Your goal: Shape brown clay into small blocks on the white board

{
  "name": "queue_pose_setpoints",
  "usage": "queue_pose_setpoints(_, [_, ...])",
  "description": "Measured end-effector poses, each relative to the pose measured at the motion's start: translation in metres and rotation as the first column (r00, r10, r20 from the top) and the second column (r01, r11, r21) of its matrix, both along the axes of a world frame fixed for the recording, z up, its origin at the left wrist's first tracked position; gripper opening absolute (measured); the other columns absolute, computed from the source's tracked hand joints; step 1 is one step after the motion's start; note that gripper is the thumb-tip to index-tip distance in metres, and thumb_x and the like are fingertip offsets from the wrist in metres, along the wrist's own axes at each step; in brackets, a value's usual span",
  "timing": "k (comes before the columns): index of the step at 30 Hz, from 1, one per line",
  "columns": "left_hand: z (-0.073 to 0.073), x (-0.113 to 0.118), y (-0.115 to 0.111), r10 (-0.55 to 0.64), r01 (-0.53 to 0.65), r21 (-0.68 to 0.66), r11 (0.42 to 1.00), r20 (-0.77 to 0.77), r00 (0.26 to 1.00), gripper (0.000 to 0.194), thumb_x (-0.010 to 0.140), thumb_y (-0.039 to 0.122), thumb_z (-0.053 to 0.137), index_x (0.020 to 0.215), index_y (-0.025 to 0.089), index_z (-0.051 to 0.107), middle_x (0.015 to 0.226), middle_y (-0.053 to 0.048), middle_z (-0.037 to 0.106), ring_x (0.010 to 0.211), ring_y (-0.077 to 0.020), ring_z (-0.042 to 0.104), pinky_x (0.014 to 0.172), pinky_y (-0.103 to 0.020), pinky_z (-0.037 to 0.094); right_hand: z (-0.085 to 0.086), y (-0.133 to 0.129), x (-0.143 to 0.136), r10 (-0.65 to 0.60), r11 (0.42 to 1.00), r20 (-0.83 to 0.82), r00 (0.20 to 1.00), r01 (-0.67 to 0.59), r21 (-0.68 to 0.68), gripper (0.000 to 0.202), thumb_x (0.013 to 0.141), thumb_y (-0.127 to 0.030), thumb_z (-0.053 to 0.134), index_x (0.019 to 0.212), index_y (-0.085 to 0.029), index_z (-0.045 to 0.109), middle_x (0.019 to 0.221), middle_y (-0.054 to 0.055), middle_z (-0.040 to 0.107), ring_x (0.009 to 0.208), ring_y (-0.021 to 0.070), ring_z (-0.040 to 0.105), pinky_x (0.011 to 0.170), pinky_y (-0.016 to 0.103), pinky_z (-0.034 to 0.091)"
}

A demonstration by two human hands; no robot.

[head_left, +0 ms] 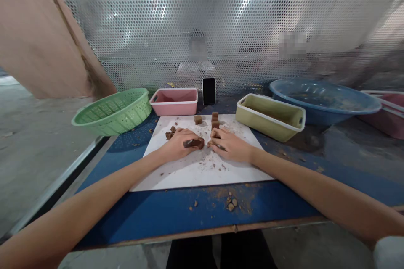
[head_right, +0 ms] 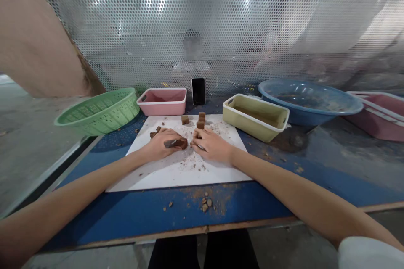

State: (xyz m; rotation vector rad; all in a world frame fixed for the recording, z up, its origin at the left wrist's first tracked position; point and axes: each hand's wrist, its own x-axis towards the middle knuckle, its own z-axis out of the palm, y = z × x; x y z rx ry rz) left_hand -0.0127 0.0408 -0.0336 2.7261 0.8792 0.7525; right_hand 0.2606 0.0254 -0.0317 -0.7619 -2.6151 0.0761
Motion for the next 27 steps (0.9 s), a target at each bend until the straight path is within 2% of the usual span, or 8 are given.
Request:
queue_pose_setpoints(5, [-0.002,-0.0012,0.0015,-0.019,0.019,-0.009,1.0,0.004,1.0,0.026,0.1,0.048,0.067,0.109,0.026,0.075,0.107,-0.005,0.08,0.105,-0.0235,0.072,0.099,-0.043,0.046,0.0016,-0.0009,-0.0004,-0.045,0.999,-0.053,0.998,0.044,-0.017,0.03,0.111,-0.032,0.044,0.115,-0.019,0.071,0.12,0.014,0.06,0.116,0.0292,0.056,0.107,0.052,0.047])
queue_pose_setpoints(10, [-0.0031,-0.0018,0.0031,-0.016,0.016,-0.016,1.0,-0.001,1.0,0.028,0.101,0.049,0.065,0.11,0.026,0.075,0.106,-0.004,0.08,0.105,-0.023,0.072,0.099,-0.043,0.045,-0.0011,0.0002,0.0002,0.0,1.0,-0.007,1.0,0.0,0.024,0.024,0.108,-0.031,0.048,0.113,-0.019,0.069,0.124,0.015,0.059,0.121,0.0313,0.054,0.108,0.055,0.044])
queue_pose_setpoints(13, [-0.0036,-0.0016,0.0039,-0.016,0.015,-0.016,1.0,-0.008,1.0,0.028,0.101,0.05,0.066,0.111,0.026,0.075,0.106,-0.003,0.08,0.104,-0.0229,0.072,0.098,-0.042,0.045,-0.0016,0.0001,0.0003,-0.057,0.998,-0.05,0.997,0.059,0.027,0.024,0.107,-0.03,0.05,0.12,-0.02,0.067,0.126,0.016,0.058,0.128,0.0327,0.05,0.11,0.057,0.043])
queue_pose_setpoints(17, [-0.0031,-0.0012,0.0037,-0.01,0.01,-0.015,1.0,-0.024,1.0,0.029,0.101,0.05,0.065,0.111,0.025,0.075,0.105,-0.004,0.08,0.105,-0.0233,0.072,0.1,-0.043,0.045,0.0005,-0.0015,0.0004,-0.025,0.999,-0.02,0.999,0.025,0.025,0.02,0.106,-0.028,0.052,0.106,-0.019,0.07,0.124,0.015,0.057,0.125,0.0317,0.052,0.106,0.055,0.044])
queue_pose_setpoints(22, [-0.0017,-0.0011,0.0024,-0.003,0.003,-0.02,1.0,-0.013,1.0,0.028,0.1,0.05,0.066,0.109,0.025,0.075,0.105,-0.005,0.08,0.104,-0.024,0.072,0.1,-0.044,0.045,0.0005,-0.0027,0.0001,-0.101,0.994,-0.041,0.994,0.103,0.043,0.023,0.105,-0.028,0.052,0.121,-0.019,0.067,0.129,0.017,0.055,0.131,0.0331,0.048,0.111,0.057,0.04])
queue_pose_setpoints(25, [-0.0008,-0.001,0.0016,-0.004,0.004,-0.022,1.0,-0.018,1.0,0.028,0.1,0.049,0.066,0.11,0.025,0.075,0.107,-0.005,0.08,0.106,-0.024,0.072,0.1,-0.045,0.046,-0.0006,-0.0027,-0.0003,-0.067,0.996,-0.008,0.998,0.068,0.06,0.02,0.106,-0.03,0.052,0.112,-0.02,0.068,0.128,0.017,0.055,0.131,0.0334,0.049,0.11,0.057,0.04])
queue_pose_setpoints(27, [-0.0005,-0.0009,0.0013,-0.005,0.004,-0.026,1.0,-0.013,1.0,0.028,0.1,0.049,0.066,0.111,0.025,0.075,0.108,-0.005,0.08,0.105,-0.0239,0.072,0.101,-0.045,0.046,-0.0003,-0.003,-0.0007,-0.063,0.997,0.022,0.998,0.061,0.054,0.021,0.106,-0.031,0.052,0.115,-0.02,0.068,0.131,0.017,0.054,0.131,0.0337,0.049,0.109,0.057,0.04])
